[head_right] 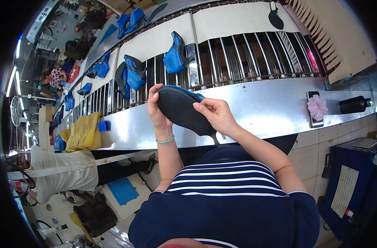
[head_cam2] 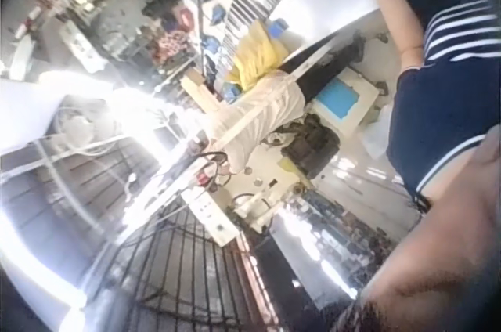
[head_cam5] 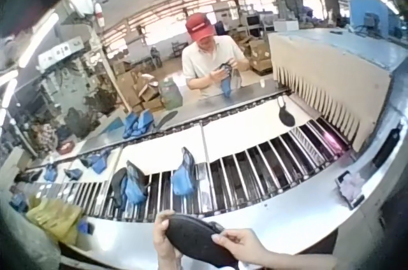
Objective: Assembling and inspecting shoe components on a conveyor belt.
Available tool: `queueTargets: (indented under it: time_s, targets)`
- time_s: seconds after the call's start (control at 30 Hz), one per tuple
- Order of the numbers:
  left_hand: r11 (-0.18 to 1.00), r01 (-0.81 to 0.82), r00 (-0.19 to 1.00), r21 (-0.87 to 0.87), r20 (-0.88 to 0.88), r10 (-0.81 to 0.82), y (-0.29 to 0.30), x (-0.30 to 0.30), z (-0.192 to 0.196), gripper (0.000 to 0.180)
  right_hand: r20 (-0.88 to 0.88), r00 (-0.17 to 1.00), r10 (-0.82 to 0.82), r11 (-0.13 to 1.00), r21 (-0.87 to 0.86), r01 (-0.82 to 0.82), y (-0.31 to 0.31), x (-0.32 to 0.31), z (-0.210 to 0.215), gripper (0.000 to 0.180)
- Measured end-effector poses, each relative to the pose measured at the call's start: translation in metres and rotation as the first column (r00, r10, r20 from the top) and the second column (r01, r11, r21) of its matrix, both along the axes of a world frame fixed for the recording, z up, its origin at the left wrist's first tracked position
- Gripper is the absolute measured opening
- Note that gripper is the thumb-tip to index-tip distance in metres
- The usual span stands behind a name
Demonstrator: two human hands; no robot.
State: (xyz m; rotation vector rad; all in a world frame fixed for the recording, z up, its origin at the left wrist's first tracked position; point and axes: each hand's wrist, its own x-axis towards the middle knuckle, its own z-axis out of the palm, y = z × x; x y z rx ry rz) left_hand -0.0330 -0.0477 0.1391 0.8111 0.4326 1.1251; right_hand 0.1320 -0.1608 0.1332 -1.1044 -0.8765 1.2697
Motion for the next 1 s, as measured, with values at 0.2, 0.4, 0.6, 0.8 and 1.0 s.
queueTargets:
  time_s: [0.2, 0.4, 0.6, 0.8, 1.0]
  targets:
    - [1.0, 0.022, 1.0, 0.022, -0.006, -0.022, 0.005, -0.003, -0.011, 0.032, 0.004, 1.0, 0.015, 1.0, 0.01, -0.015, 0.002, 0.001, -0.003, 0.027]
    - [1.0, 0.003, 0.999, 0.024, -0.043, -0.002, 0.008, -0.007, -0.018, 0.032, 0.005, 1.0, 0.02, 0.999, -0.025, -0.02, 0.001, 0.004, 0.0, 0.028]
    - [1.0, 0.025, 0.999, 0.017, -0.029, -0.025, 0.01, -0.006, -0.019, 0.032, 0.011, 1.0, 0.02, 1.0, -0.024, -0.02, 0.002, 0.006, -0.005, 0.028]
    - [0.999, 0.034, 0.999, 0.009, -0.017, -0.034, 0.008, -0.005, -0.017, 0.032, -0.002, 1.0, 0.015, 1.0, -0.022, -0.015, 0.004, 0.003, -0.004, 0.027]
    - [0.999, 0.033, 0.999, -0.001, 0.0, -0.033, 0.007, -0.004, -0.017, 0.032, -0.001, 1.0, 0.015, 0.999, -0.051, -0.015, 0.005, 0.004, -0.005, 0.027]
